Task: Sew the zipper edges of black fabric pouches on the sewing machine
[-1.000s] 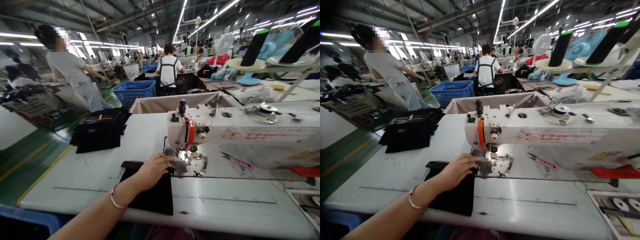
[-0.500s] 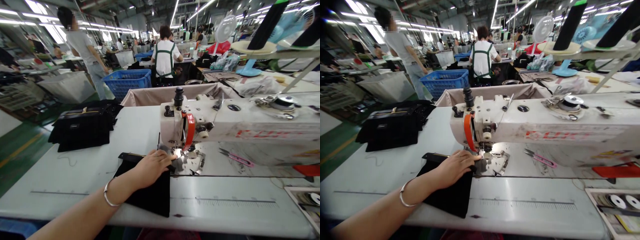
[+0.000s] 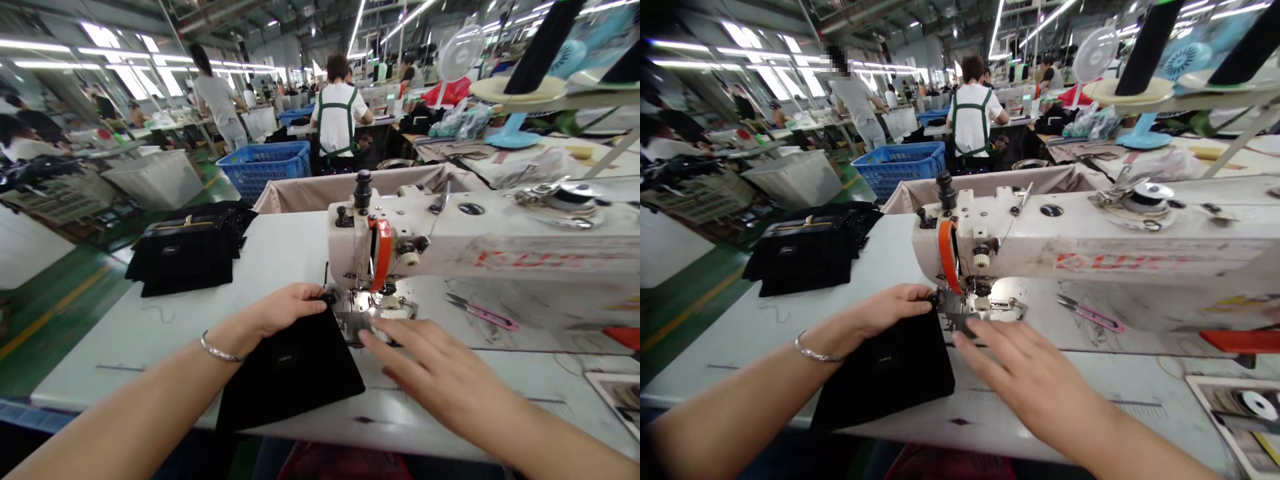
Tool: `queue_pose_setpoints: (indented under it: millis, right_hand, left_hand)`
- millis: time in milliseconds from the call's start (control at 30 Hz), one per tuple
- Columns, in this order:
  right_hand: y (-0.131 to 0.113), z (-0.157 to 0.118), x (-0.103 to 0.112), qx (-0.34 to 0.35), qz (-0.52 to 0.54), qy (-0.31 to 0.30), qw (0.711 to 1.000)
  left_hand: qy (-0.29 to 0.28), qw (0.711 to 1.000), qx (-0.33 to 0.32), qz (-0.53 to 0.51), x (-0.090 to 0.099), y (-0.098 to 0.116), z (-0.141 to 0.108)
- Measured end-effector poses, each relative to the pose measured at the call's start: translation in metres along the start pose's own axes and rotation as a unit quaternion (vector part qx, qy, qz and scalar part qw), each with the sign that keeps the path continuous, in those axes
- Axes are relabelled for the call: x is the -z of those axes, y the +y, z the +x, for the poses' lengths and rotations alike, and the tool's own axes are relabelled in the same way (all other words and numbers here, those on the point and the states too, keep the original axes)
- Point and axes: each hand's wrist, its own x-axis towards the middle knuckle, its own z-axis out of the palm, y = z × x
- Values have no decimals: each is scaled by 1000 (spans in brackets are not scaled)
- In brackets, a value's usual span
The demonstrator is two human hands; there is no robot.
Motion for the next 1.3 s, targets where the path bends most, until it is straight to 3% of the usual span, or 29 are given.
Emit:
queue_pose_setpoints:
  millis: [67, 133, 233, 400, 533, 867, 1000, 1100, 1200, 1300]
  right_hand:
    - [-7, 27, -26, 55, 14, -48, 997]
    - [-12, 46, -46, 84, 38, -39, 995]
    - [-12, 58, -65, 50, 43, -30, 997]
    - [-6, 58, -73, -22, 5, -46, 999]
    - [-11, 57, -70, -60, -10, -39, 997]
    - [-23, 51, -64, -42, -19, -35, 998]
    - [-26, 48, -66, -43, -5, -52, 998]
    - [-29, 51, -62, -55, 40, -59, 996]
    - [-24, 49, -37, -53, 113, -45, 991]
    - [-10, 26, 8, -38, 127, 43, 990]
  left_hand:
    - [13, 1000, 7, 19, -7, 1, 7]
    - [37, 998, 15, 42, -11, -1, 18]
    - [76, 994, 21, 72, -12, -6, 42]
    - [130, 981, 7, 144, -10, -9, 85]
    - [158, 966, -5, 206, -15, -10, 95]
    - [143, 946, -63, 286, -22, -2, 83]
    - [183, 928, -60, 318, -31, 11, 54]
    - [161, 913, -122, 354, -45, 15, 23]
    - [108, 903, -196, 367, -56, 13, 4]
    - [85, 905, -193, 370, -58, 8, 0]
